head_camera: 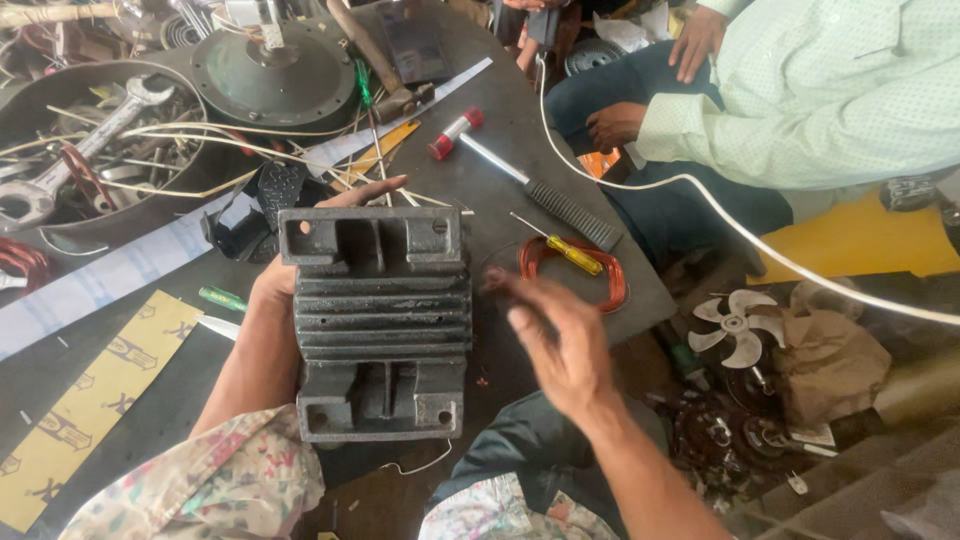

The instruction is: The person works on a metal electrical component, likely a motor or generator housing, by hand-winding copper wire into slots and using a rubber mallet to tap the windings into place. They also cut a strip of insulating tape with scissors and insert it into the component.

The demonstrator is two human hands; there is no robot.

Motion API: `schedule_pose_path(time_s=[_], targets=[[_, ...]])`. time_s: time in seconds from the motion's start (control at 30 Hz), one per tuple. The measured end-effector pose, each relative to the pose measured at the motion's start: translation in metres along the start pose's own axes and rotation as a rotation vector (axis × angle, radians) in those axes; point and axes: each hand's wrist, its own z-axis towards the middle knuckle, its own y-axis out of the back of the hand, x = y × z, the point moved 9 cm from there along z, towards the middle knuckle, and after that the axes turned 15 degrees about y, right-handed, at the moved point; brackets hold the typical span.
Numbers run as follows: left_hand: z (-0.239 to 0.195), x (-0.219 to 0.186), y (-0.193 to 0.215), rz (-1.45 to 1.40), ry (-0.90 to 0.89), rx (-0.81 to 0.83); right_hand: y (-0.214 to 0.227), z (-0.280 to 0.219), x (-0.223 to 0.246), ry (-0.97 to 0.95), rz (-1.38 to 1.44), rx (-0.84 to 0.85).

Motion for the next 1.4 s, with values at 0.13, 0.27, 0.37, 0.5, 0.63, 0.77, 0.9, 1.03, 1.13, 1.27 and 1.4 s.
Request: schedule_pose_path(time_s=[0.13,0.27,0.37,0.5,0.63,0.77,0.9,1.03,1.13,1.27,1.4], targets=[[0.002,-0.001,-0.006,-0.048,0.006,0.105,0.041,0.026,-0.027,0.047,-0.600,0.111],[0.001,-0.010,-0.015,-0.112,-0.029,0.215,0.034,0.033,-0.049,0.028,-0.762,0.280],[0.002,-0.008,-0.010,-0.066,0.016,0.170,0.035,0.037,-0.060,-0.009,-0.718,0.241],[0.007,0.009,0.000,-0.155,0.155,0.035,0.029,0.060,-0.081,0.049,-0.619,0.206],[0.004,0.013,-0.003,-0.184,0.209,0.034,0.004,0.085,-0.099,0.090,-0.558,0.247],[-0.002,0.010,0.001,-0.120,0.230,-0.009,0.010,0.083,-0.081,0.073,-0.397,0.187],[0.007,0.020,0.009,0.002,0.301,-0.080,0.007,0.042,-0.083,-0.313,-0.004,0.193],[0.008,0.028,0.010,-0.162,0.295,-0.122,-0.019,0.043,-0.052,-0.093,0.192,0.240],[0.004,0.031,0.010,-0.163,0.282,-0.185,-0.036,0.045,-0.043,-0.034,0.150,0.252],[0.005,0.021,0.002,-0.087,0.221,-0.172,-0.040,0.040,-0.040,-0.092,0.104,0.194],[0.014,0.008,-0.017,-0.199,0.246,-0.036,-0.032,0.035,-0.034,-0.177,0.102,0.167]])
